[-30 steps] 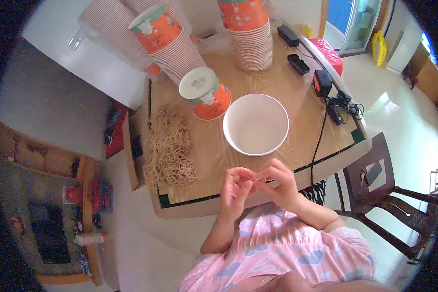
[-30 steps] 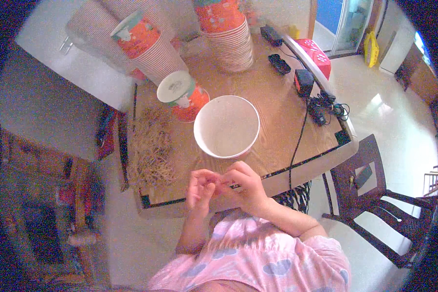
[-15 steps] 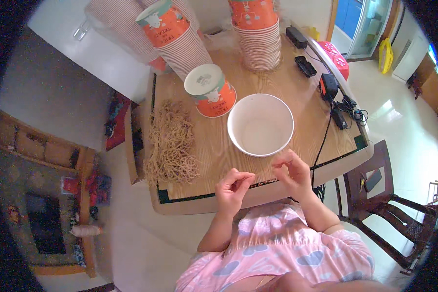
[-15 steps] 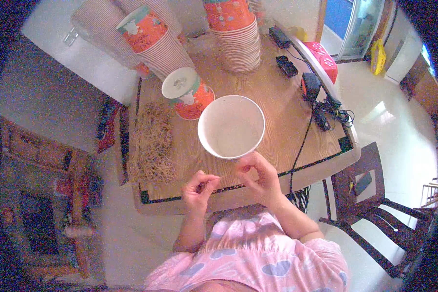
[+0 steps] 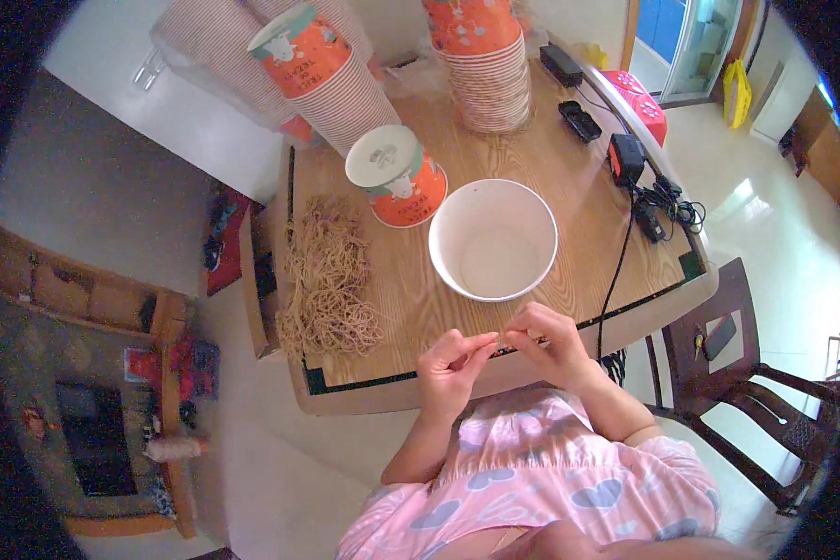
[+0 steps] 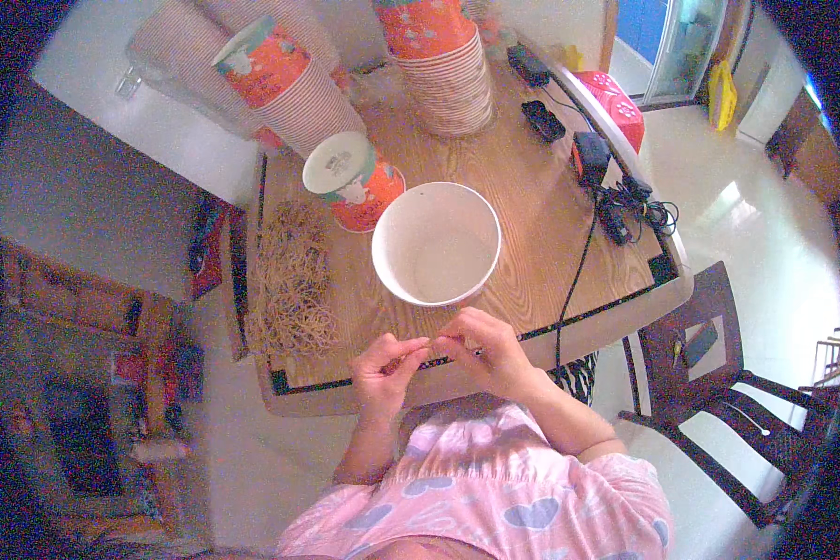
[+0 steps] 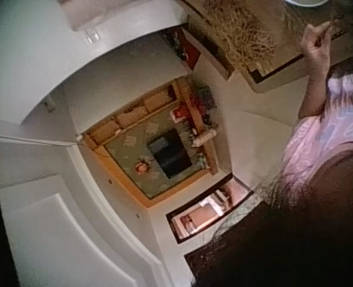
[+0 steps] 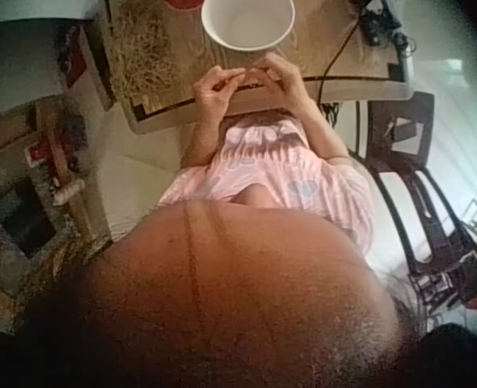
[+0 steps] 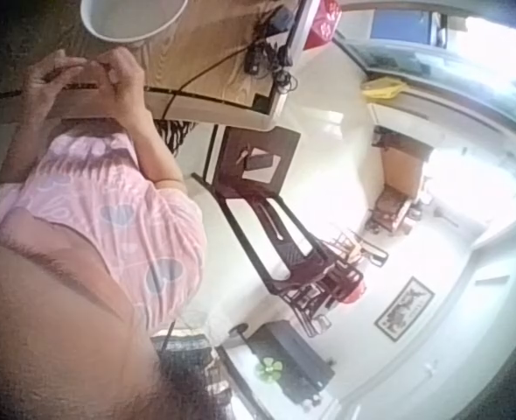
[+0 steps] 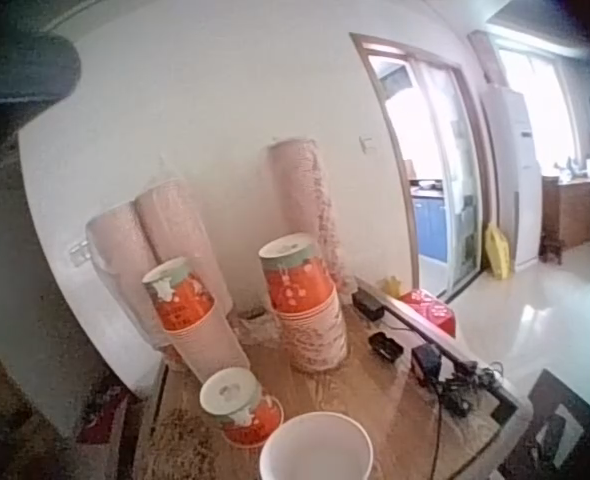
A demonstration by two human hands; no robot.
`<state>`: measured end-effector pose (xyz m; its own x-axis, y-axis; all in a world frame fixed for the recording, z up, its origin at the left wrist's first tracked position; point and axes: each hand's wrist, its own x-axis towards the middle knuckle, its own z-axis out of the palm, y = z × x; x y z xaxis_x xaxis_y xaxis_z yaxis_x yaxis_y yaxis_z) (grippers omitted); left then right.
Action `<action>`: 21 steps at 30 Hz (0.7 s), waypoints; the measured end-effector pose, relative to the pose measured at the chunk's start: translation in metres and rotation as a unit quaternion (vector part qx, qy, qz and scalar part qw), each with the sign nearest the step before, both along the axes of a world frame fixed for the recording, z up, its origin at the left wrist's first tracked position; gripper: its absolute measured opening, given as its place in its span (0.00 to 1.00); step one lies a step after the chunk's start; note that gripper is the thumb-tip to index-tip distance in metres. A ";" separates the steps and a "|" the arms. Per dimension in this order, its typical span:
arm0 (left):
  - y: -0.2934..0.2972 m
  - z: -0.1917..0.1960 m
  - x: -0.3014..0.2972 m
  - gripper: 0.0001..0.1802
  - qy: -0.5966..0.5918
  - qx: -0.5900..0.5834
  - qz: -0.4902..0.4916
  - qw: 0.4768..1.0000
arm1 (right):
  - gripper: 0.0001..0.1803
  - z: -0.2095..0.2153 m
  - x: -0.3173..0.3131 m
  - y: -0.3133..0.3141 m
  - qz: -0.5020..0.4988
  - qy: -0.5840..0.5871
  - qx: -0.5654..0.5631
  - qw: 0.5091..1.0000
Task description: Thread a string through a pre-cut hole in a paper cup and tie it.
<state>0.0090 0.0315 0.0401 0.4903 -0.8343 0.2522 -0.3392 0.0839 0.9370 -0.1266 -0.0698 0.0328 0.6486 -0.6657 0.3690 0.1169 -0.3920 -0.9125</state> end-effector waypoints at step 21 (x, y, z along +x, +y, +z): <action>-0.106 0.041 0.053 0.06 -0.284 0.167 -0.284 0.900 | 0.05 -0.033 0.003 -0.007 -0.111 -0.011 0.066 0.992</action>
